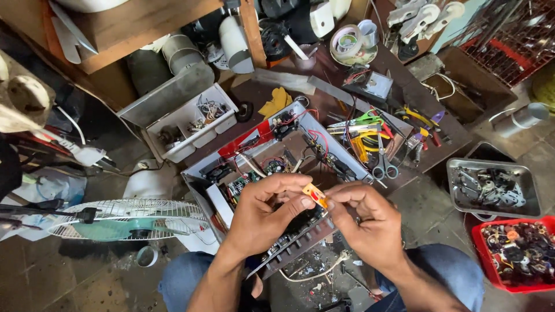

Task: The person works on the internal wiring of an open electronic device, using pliers to strip and cut wires. They then retrieve a small green circuit board from a drawer, inspect it, and place it back into the device.

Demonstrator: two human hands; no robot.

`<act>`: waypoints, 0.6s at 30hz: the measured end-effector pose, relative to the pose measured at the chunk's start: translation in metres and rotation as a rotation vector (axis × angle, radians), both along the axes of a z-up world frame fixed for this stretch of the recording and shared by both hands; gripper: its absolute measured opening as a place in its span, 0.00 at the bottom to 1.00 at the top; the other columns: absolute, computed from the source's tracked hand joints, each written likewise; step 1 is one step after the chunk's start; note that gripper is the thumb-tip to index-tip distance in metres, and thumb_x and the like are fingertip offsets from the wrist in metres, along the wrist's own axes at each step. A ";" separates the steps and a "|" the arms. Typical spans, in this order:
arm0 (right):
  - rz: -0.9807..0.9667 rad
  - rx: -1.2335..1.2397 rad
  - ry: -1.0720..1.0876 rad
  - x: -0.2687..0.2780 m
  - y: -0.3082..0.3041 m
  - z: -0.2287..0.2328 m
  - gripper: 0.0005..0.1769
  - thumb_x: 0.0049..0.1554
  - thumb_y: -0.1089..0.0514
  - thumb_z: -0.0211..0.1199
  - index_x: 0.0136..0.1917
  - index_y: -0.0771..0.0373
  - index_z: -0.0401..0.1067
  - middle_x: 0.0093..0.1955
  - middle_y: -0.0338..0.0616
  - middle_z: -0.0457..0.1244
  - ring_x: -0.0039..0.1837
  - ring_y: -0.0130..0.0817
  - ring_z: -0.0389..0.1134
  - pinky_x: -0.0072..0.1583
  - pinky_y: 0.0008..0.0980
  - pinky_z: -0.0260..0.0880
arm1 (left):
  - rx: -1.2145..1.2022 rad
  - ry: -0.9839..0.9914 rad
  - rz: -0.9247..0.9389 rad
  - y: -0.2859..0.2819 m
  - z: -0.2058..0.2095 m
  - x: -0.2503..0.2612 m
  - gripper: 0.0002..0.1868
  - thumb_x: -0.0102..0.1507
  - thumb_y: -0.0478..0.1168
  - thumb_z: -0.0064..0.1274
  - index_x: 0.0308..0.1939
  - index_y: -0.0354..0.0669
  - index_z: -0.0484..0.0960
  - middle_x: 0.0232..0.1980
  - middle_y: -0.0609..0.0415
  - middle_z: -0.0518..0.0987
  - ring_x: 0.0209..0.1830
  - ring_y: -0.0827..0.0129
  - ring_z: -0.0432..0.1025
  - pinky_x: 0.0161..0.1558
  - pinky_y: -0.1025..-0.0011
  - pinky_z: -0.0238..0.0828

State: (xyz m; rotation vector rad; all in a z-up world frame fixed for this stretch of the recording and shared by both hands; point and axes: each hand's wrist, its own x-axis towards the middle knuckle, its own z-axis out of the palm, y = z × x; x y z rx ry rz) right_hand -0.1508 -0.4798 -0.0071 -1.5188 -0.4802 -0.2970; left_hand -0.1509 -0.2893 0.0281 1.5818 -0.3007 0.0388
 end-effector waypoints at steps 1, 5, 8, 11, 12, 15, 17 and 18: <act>0.001 0.000 0.001 0.001 0.001 0.001 0.06 0.56 0.71 0.62 0.48 0.69 0.72 0.47 0.51 0.69 0.50 0.33 0.73 0.55 0.26 0.77 | 0.000 0.001 0.001 0.001 0.000 0.001 0.17 0.59 0.36 0.62 0.52 0.38 0.81 0.46 0.49 0.85 0.46 0.69 0.80 0.51 0.72 0.81; -0.151 -0.149 -0.211 0.001 0.002 0.010 0.03 0.56 0.67 0.63 0.44 0.67 0.71 0.47 0.52 0.70 0.50 0.35 0.75 0.53 0.26 0.77 | 0.071 -0.056 0.027 0.003 -0.002 0.001 0.15 0.61 0.36 0.61 0.52 0.40 0.81 0.48 0.50 0.85 0.48 0.68 0.81 0.51 0.73 0.81; -0.208 -0.254 -0.357 0.000 -0.002 0.012 0.04 0.55 0.68 0.64 0.44 0.66 0.70 0.47 0.53 0.70 0.50 0.37 0.75 0.52 0.29 0.79 | 0.102 -0.055 0.058 0.002 -0.003 0.000 0.15 0.61 0.36 0.61 0.52 0.41 0.82 0.47 0.52 0.86 0.48 0.70 0.81 0.49 0.73 0.79; -0.211 -0.285 -0.469 0.000 -0.003 0.014 0.06 0.54 0.71 0.65 0.44 0.68 0.69 0.47 0.56 0.69 0.50 0.40 0.75 0.52 0.32 0.80 | 0.101 -0.060 0.058 0.000 0.000 0.000 0.15 0.62 0.36 0.59 0.53 0.40 0.81 0.47 0.52 0.86 0.45 0.72 0.80 0.47 0.74 0.77; -0.227 -0.301 -0.521 0.001 -0.002 0.015 0.07 0.53 0.71 0.66 0.43 0.67 0.69 0.46 0.55 0.69 0.49 0.39 0.75 0.51 0.31 0.79 | 0.088 -0.067 0.048 0.000 0.002 0.000 0.16 0.62 0.37 0.59 0.54 0.39 0.80 0.46 0.52 0.86 0.44 0.72 0.80 0.46 0.74 0.77; -0.269 -0.302 -0.627 0.005 -0.002 0.010 0.09 0.52 0.71 0.68 0.42 0.66 0.68 0.44 0.55 0.69 0.47 0.40 0.76 0.47 0.33 0.78 | 0.033 -0.078 0.002 -0.002 0.002 0.000 0.16 0.63 0.36 0.58 0.55 0.40 0.78 0.47 0.49 0.86 0.46 0.69 0.81 0.48 0.71 0.78; -0.295 -0.316 -0.685 0.009 -0.004 0.006 0.10 0.52 0.71 0.68 0.42 0.65 0.67 0.44 0.53 0.69 0.46 0.39 0.75 0.46 0.32 0.78 | -0.045 -0.054 -0.048 -0.002 0.001 0.000 0.15 0.64 0.33 0.56 0.56 0.38 0.77 0.48 0.46 0.85 0.49 0.65 0.80 0.51 0.70 0.79; -0.320 -0.329 -0.744 0.010 -0.005 0.004 0.11 0.52 0.70 0.68 0.42 0.64 0.66 0.45 0.52 0.70 0.44 0.38 0.75 0.45 0.30 0.77 | -0.124 -0.030 -0.098 -0.003 0.000 -0.001 0.15 0.66 0.31 0.53 0.56 0.36 0.76 0.49 0.43 0.84 0.52 0.62 0.80 0.53 0.69 0.80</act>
